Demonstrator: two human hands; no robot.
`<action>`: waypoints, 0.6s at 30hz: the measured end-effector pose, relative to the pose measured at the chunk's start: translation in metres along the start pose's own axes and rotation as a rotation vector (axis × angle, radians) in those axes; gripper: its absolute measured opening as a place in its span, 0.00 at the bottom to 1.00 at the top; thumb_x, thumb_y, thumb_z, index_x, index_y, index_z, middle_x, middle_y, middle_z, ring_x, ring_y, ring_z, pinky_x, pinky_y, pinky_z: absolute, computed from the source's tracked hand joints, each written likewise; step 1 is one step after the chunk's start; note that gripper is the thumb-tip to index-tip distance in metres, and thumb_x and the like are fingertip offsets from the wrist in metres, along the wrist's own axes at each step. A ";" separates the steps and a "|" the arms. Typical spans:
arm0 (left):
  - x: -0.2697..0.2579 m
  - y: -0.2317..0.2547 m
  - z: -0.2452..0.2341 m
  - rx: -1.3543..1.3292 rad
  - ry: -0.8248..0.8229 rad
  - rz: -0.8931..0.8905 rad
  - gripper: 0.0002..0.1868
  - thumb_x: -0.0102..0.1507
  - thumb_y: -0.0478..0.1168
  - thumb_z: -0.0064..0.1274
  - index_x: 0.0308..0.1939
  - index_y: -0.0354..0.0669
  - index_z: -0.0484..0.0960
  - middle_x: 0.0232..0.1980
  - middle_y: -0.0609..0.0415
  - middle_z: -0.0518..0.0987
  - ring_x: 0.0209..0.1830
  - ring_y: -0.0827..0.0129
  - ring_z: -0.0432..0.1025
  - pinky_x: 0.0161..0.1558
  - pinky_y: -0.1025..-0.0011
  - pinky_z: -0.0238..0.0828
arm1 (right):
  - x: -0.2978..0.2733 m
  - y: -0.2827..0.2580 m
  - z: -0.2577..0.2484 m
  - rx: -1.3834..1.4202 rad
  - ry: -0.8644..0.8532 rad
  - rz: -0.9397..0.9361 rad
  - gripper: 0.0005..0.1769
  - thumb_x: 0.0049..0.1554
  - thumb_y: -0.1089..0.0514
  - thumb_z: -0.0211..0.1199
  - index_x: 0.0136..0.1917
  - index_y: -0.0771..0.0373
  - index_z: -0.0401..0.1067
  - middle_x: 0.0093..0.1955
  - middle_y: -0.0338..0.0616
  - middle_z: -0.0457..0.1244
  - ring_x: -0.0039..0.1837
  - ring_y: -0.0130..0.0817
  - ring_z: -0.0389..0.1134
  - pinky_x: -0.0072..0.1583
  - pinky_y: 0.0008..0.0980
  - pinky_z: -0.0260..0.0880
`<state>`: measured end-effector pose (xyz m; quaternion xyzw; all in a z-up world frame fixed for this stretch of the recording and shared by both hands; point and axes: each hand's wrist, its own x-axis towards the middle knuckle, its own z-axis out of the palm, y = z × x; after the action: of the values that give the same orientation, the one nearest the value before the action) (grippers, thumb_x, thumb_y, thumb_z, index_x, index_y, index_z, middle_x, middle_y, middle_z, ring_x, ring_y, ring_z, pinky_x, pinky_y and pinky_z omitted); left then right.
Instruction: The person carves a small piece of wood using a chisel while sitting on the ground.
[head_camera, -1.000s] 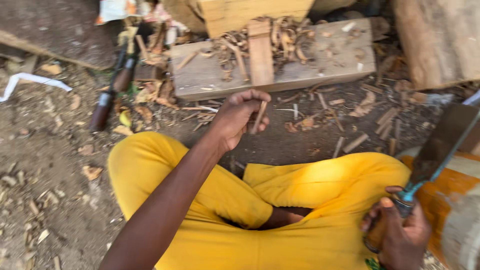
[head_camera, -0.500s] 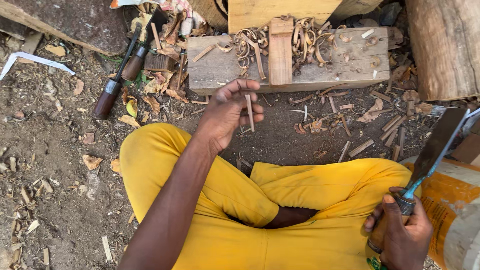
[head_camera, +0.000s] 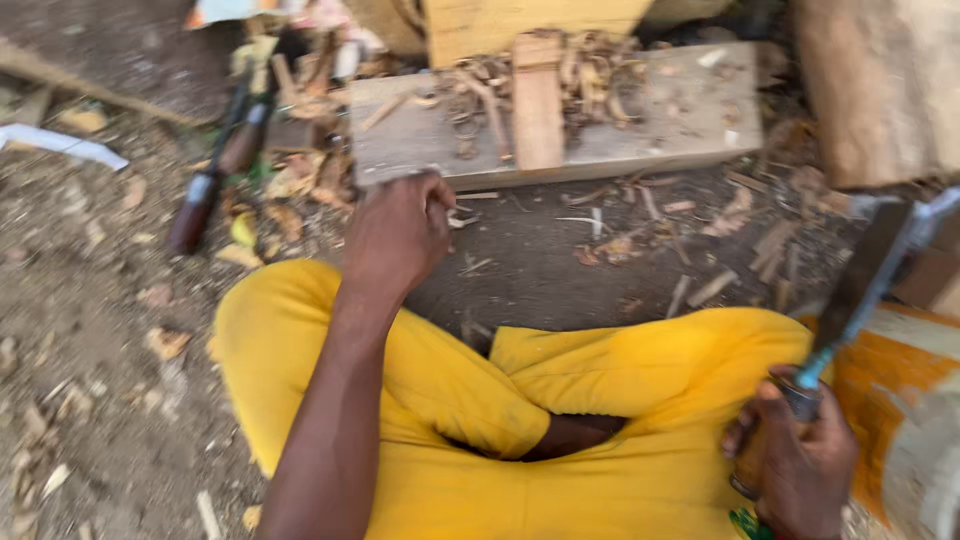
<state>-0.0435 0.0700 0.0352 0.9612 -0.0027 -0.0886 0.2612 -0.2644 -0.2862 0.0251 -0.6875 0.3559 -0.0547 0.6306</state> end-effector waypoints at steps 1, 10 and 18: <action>-0.002 0.004 0.006 0.042 -0.058 0.031 0.09 0.63 0.38 0.51 0.42 0.50 0.86 0.39 0.43 0.85 0.41 0.47 0.80 0.46 0.50 0.77 | 0.002 0.001 0.002 -0.016 -0.004 0.005 0.13 0.66 0.58 0.59 0.61 0.66 0.66 0.35 0.45 0.60 0.32 0.34 0.62 0.34 0.35 0.63; -0.019 0.070 0.102 -0.103 -0.409 0.457 0.14 0.61 0.37 0.52 0.49 0.50 0.86 0.45 0.43 0.84 0.37 0.49 0.81 0.46 0.49 0.77 | -0.003 0.008 -0.010 0.152 0.013 -0.018 0.16 0.62 0.57 0.58 0.61 0.65 0.66 0.34 0.45 0.60 0.30 0.34 0.63 0.33 0.35 0.64; -0.002 0.155 0.197 -0.270 -0.351 0.583 0.18 0.51 0.31 0.55 0.46 0.45 0.84 0.37 0.39 0.84 0.34 0.46 0.80 0.39 0.51 0.79 | 0.000 0.018 -0.020 0.214 -0.008 -0.020 0.17 0.62 0.57 0.57 0.62 0.67 0.65 0.34 0.47 0.60 0.30 0.36 0.63 0.34 0.36 0.64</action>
<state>-0.0726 -0.1624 -0.0536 0.8471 -0.3096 -0.1738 0.3955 -0.2821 -0.3021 0.0127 -0.6200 0.3387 -0.0958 0.7012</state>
